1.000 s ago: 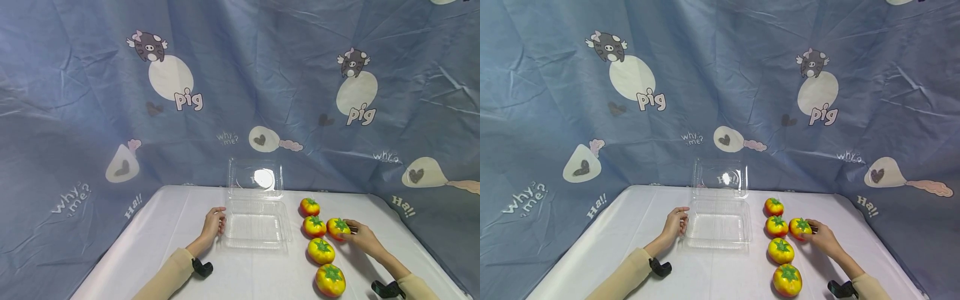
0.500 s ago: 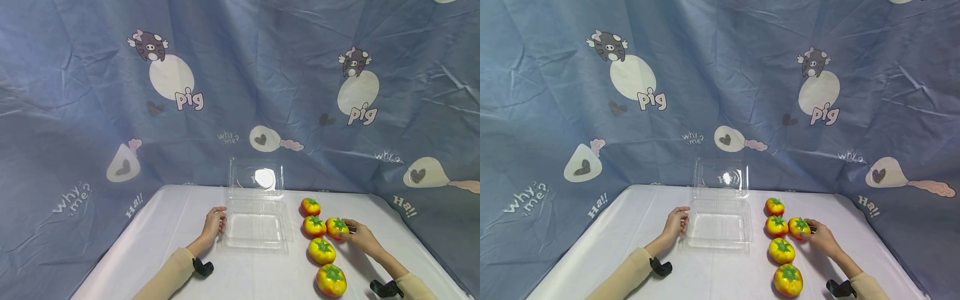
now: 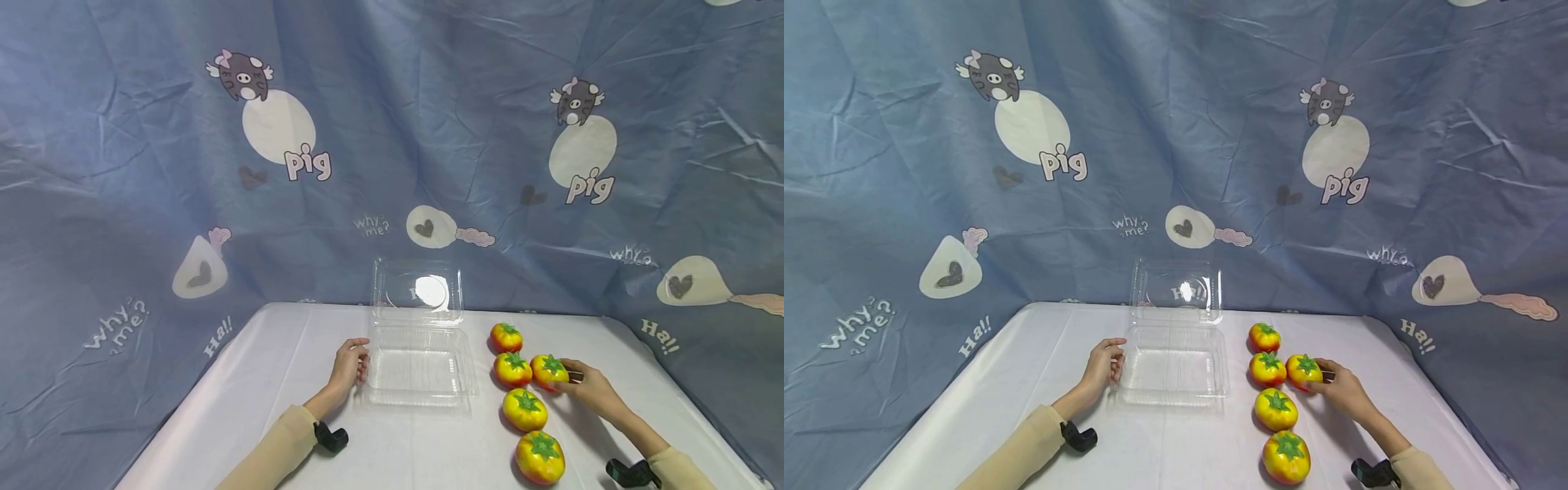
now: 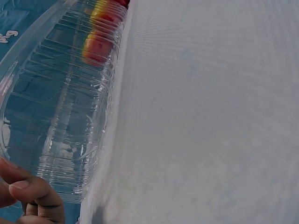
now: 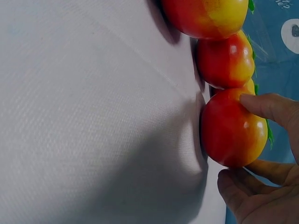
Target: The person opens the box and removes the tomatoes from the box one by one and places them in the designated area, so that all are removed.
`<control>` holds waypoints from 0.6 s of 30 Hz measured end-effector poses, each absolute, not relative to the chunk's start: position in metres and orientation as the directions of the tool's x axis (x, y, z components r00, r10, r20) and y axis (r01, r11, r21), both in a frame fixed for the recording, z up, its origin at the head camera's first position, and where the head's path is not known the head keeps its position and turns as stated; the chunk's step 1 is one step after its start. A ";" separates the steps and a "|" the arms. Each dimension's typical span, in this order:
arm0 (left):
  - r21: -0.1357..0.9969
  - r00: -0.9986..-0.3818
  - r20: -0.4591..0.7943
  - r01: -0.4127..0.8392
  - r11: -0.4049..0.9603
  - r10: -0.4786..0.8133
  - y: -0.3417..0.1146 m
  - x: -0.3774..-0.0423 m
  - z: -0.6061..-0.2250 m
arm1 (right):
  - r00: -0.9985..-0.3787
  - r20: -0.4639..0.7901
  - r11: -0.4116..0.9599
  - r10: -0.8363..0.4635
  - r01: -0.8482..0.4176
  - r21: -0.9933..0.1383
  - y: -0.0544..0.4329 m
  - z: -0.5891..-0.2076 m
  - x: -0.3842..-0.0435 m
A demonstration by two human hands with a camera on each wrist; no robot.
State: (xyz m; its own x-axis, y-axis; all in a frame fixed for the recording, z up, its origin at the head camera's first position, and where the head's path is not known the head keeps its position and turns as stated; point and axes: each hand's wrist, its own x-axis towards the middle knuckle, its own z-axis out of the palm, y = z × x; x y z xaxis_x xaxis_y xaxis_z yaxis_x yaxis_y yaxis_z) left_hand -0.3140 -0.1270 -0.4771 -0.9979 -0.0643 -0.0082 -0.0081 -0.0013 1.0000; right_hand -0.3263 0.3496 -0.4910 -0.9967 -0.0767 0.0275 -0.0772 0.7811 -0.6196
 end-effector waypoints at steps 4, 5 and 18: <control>1.000 -0.998 -0.011 -0.011 -0.005 -0.062 -0.127 -0.313 -0.476 | -0.997 0.011 0.780 -0.071 -0.062 -0.623 0.351 -0.493 -0.326; 1.000 -0.998 -0.013 -0.013 -0.005 -0.062 -0.127 -0.313 -0.476 | -0.997 0.009 0.779 -0.072 -0.062 -0.624 0.352 -0.493 -0.325; 1.000 -0.998 -0.014 -0.013 -0.011 -0.067 -0.133 -0.336 -0.506 | -0.994 0.042 0.767 -0.104 -0.106 -0.633 0.358 -0.491 -0.323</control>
